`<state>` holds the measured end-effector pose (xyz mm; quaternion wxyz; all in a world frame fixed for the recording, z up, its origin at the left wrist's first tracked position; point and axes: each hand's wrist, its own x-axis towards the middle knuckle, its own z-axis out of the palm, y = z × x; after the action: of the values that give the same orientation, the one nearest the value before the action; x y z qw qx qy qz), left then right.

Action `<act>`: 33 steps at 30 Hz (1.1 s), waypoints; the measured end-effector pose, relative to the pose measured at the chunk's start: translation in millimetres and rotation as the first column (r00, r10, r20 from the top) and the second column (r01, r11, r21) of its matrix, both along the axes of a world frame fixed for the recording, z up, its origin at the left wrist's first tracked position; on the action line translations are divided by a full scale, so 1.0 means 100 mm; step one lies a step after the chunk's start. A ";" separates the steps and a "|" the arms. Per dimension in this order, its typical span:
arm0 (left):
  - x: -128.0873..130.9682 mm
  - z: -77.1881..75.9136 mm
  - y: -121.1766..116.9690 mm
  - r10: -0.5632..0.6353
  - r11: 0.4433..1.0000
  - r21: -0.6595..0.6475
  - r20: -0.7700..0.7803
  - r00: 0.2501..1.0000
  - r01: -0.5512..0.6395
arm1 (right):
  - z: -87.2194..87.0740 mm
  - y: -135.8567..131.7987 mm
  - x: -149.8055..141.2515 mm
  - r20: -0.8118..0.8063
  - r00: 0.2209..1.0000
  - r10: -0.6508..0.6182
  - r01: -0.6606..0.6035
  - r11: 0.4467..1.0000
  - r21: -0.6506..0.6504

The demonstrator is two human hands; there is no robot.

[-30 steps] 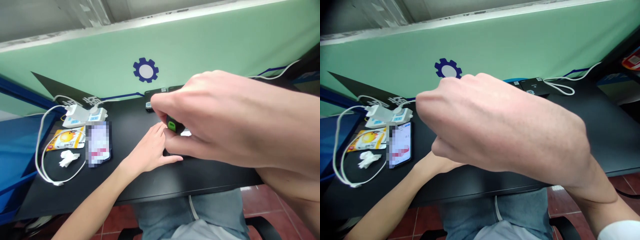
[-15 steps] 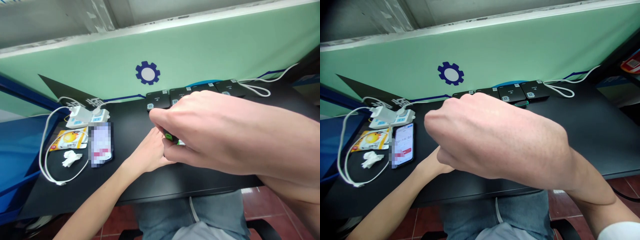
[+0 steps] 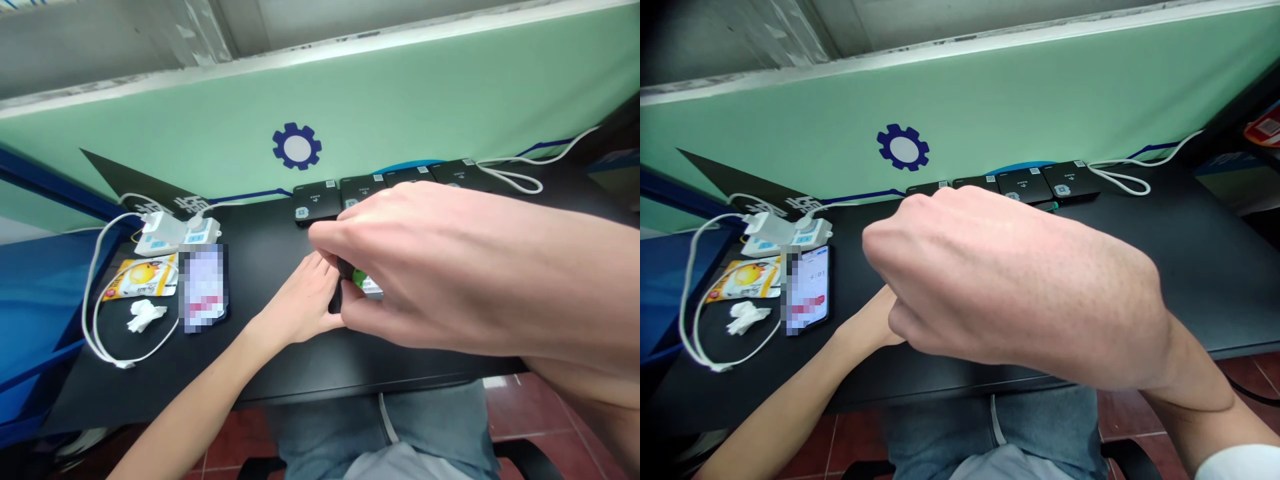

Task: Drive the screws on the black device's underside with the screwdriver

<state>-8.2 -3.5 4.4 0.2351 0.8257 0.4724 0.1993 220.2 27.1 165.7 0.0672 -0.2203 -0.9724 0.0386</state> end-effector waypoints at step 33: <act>-1.64 0.46 -1.04 0.839 0.513 0.285 -0.363 0.405 -0.810 | 0.15 -0.09 0.07 0.114 0.985 -0.127 0.128 0.992 -0.003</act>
<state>-172.3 -107.3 50.0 -0.0385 0.5133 0.8511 0.1034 227.1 18.3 180.5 0.0131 -0.2841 -0.9583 0.0265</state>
